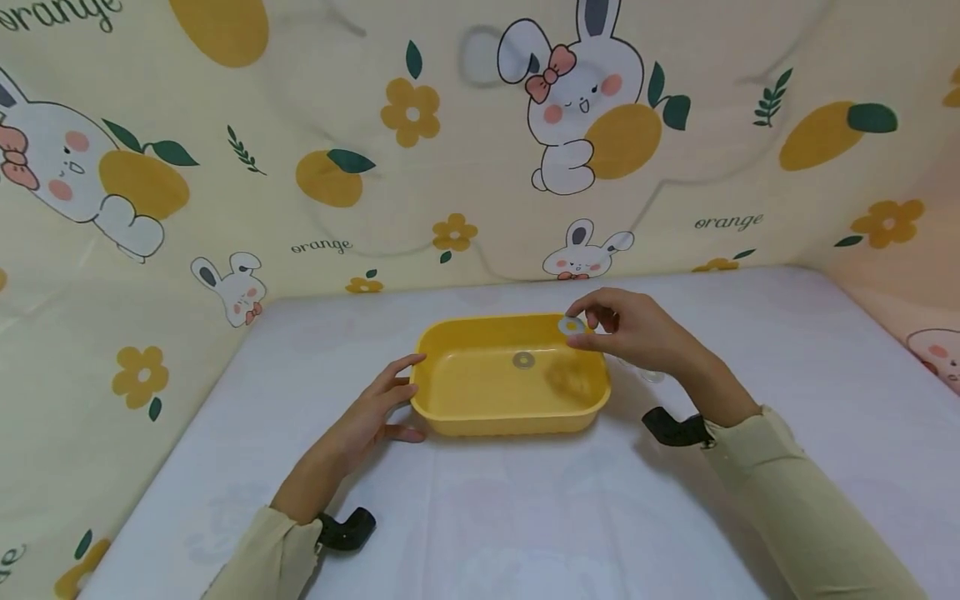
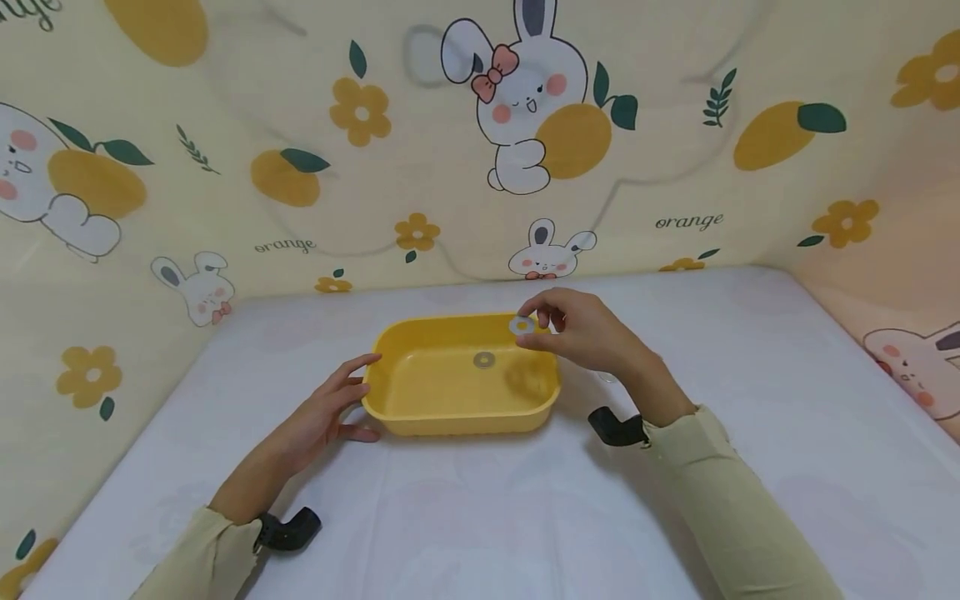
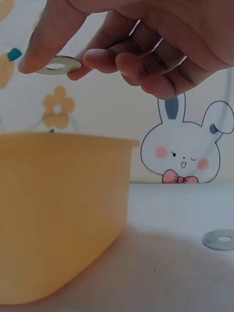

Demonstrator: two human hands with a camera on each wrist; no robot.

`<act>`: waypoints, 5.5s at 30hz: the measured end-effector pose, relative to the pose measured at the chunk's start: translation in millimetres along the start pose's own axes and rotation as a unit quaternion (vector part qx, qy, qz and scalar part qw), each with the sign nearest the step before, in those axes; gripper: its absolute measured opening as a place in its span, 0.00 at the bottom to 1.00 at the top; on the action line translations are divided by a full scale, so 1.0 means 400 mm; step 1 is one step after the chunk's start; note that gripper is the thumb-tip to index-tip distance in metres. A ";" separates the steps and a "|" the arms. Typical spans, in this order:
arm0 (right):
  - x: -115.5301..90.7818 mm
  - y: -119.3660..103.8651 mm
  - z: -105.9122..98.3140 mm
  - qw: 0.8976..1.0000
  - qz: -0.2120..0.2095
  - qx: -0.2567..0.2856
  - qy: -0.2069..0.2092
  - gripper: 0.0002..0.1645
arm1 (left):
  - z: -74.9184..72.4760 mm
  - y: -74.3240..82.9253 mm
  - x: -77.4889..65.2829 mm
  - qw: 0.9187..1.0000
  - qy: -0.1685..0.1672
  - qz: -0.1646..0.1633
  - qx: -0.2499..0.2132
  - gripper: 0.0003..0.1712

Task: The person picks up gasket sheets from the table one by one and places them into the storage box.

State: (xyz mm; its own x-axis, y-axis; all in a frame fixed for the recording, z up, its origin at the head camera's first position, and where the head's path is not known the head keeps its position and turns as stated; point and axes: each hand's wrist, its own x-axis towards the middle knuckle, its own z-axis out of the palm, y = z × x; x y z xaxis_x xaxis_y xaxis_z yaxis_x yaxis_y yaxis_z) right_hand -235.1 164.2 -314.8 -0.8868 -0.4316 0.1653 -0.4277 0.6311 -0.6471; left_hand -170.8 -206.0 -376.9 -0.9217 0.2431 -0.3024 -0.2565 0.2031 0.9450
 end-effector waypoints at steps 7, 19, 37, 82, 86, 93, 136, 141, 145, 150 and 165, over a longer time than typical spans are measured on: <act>0.007 0.012 0.025 1.000 0.005 -0.003 -0.003 0.22 | 0.005 0.005 -0.005 1.000 -0.003 0.000 0.003 0.28; 0.032 0.026 0.062 0.999 0.012 -0.033 0.001 0.29 | 0.006 0.002 -0.007 1.000 0.006 0.001 0.005 0.28; 0.002 0.014 0.022 0.999 0.012 -0.035 -0.014 0.28 | 0.004 0.005 -0.009 1.000 0.001 -0.002 0.010 0.27; -0.166 0.291 -0.156 0.965 0.166 -0.096 -0.176 0.26 | 0.002 0.003 -0.009 1.000 -0.002 0.011 0.011 0.27; -0.166 0.289 -0.152 0.963 0.165 -0.090 -0.193 0.27 | 0.002 0.005 -0.009 1.000 -0.002 0.007 0.010 0.27; -0.168 0.275 -0.148 0.967 0.148 -0.094 -0.185 0.26 | 0.002 0.007 -0.008 1.000 0.000 0.007 0.015 0.27; -0.186 0.298 -0.151 0.971 0.116 -0.075 -0.195 0.27 | 0.012 0.003 -0.009 1.000 0.004 0.001 0.019 0.28; -0.183 0.278 -0.160 0.977 0.095 -0.078 -0.177 0.26 | 0.009 0.000 -0.007 1.000 0.003 0.004 0.015 0.28; -0.178 0.256 -0.162 0.982 0.088 -0.070 -0.149 0.27 | 0.008 -0.001 -0.004 1.000 0.003 0.003 0.012 0.28; -0.172 0.240 -0.157 0.985 0.106 -0.061 -0.121 0.30 | 0.006 0.001 -0.004 1.000 0.004 0.003 0.013 0.28; -0.170 0.231 -0.156 0.991 0.079 -0.048 -0.092 0.25 | 0.008 0.002 -0.007 1.000 0.007 0.002 0.015 0.28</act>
State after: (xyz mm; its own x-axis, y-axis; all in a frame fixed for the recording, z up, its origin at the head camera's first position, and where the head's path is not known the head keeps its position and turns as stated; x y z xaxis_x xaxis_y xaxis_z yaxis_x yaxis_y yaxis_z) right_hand -225.0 292.1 -339.3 -0.9008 -0.4276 -0.0760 -0.3096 0.7550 -0.5781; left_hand -167.7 -203.5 -375.7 -0.9267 0.2314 -0.2962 -0.2437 0.2300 0.9422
